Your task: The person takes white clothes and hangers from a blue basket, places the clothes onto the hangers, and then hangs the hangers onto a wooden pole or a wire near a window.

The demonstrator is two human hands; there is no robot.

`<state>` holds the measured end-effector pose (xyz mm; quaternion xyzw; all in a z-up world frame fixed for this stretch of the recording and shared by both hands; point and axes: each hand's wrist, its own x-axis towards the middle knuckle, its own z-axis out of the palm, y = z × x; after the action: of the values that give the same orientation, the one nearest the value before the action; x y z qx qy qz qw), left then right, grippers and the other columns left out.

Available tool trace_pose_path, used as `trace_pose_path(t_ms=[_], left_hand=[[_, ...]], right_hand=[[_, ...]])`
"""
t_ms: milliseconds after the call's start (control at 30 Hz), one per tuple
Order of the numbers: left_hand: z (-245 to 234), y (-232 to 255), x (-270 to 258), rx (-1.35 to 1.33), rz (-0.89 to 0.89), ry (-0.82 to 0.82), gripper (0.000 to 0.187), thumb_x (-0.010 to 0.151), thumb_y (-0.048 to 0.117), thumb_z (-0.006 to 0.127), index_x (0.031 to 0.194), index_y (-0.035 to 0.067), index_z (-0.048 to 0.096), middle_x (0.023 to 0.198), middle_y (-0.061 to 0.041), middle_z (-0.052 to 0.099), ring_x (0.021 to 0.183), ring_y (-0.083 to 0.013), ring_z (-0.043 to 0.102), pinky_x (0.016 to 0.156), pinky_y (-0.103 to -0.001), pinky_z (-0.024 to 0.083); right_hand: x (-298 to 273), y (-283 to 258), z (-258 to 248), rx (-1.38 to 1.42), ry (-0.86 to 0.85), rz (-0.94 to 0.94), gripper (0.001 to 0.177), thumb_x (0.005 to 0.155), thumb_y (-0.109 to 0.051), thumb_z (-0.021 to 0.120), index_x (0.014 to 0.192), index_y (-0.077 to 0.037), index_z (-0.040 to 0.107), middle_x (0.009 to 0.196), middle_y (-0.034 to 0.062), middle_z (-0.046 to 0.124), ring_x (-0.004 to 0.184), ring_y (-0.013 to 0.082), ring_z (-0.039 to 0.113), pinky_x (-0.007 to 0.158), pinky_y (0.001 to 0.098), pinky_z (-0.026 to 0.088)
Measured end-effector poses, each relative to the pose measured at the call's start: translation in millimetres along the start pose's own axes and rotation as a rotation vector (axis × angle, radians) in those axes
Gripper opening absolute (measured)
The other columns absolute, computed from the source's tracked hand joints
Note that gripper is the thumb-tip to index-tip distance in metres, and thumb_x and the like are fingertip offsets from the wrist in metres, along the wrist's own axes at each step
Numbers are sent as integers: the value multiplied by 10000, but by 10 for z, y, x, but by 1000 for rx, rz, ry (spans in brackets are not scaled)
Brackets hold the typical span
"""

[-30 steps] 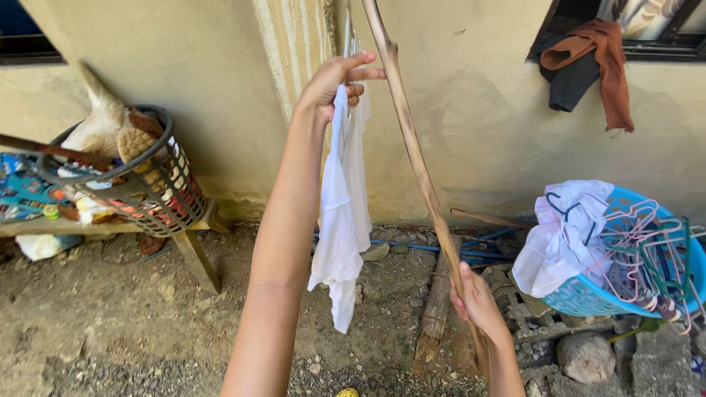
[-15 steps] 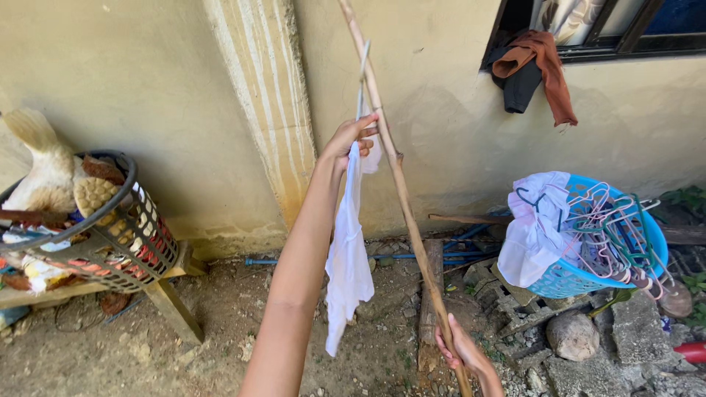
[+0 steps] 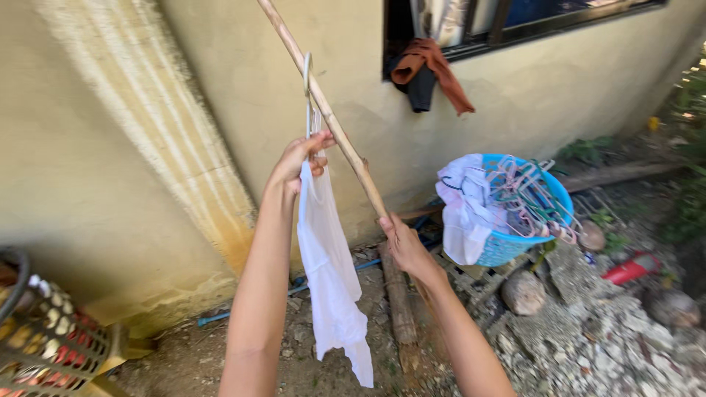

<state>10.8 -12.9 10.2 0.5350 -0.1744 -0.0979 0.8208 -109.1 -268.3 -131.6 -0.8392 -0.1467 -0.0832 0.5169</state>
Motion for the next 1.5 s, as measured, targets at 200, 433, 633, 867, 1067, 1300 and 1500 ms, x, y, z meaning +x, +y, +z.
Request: trace_pose_path(t_ms=[200,433,633,867,1067,1300,1500], left_hand=[[328,92,509,20,-38,-189,307,975,142,609,1248,12,553,1340,-221,678,429,-32,375,370,-197,327],[610,-25,850,29,-78,-244,266,1002,186,598,1207,18,573,1349,-208,672,420,-38,363,369,-200,331],[563,-313,1352,57,-147,-284,199,1019,205,589,1085,18,608,1213,-145,715,410,-29,339,365,-207,295],[867,-387,1845,512,-184,-139,270,1030,280,608,945,30,667,782,-20,619,426,-62,422,391,-263,362],[937,-342,2252,788,-160,-10,213,958,234,689,858,47,674,707,-20,649,460,-109,520,410,-294,381],[982,-272,2372,1302,-122,54,291,978,307,685,935,25,741,717,-95,648,558,-206,608,494,-399,404],[1481,-98,2127,1674,-76,207,252,963,456,591,1055,271,736,757,-8,721,823,-214,705,768,-430,522]], right_hand=[[-126,-182,-652,44,94,178,610,1031,-518,359,1453,-83,430,550,42,477,434,196,477,412,383,408],[-214,9,-1114,-175,159,157,531,1097,-509,335,1127,-22,543,573,77,464,470,187,488,443,387,376],[-746,963,-1595,-338,180,319,462,1037,-484,373,1191,-88,555,817,237,677,750,416,640,726,509,485],[-1591,2564,-1717,-396,242,541,603,998,-526,348,1383,-113,560,601,175,577,545,302,590,592,482,478],[-1845,3241,-1133,-198,84,654,671,1036,-578,331,1323,-54,636,542,-31,436,440,115,366,399,336,339],[-2014,2814,-1085,-180,151,621,666,988,-514,342,1511,-129,492,453,27,465,340,169,390,334,385,361],[-1999,2289,-1146,-207,165,607,584,1011,-506,367,1362,-114,621,451,23,520,350,142,457,351,347,355]])
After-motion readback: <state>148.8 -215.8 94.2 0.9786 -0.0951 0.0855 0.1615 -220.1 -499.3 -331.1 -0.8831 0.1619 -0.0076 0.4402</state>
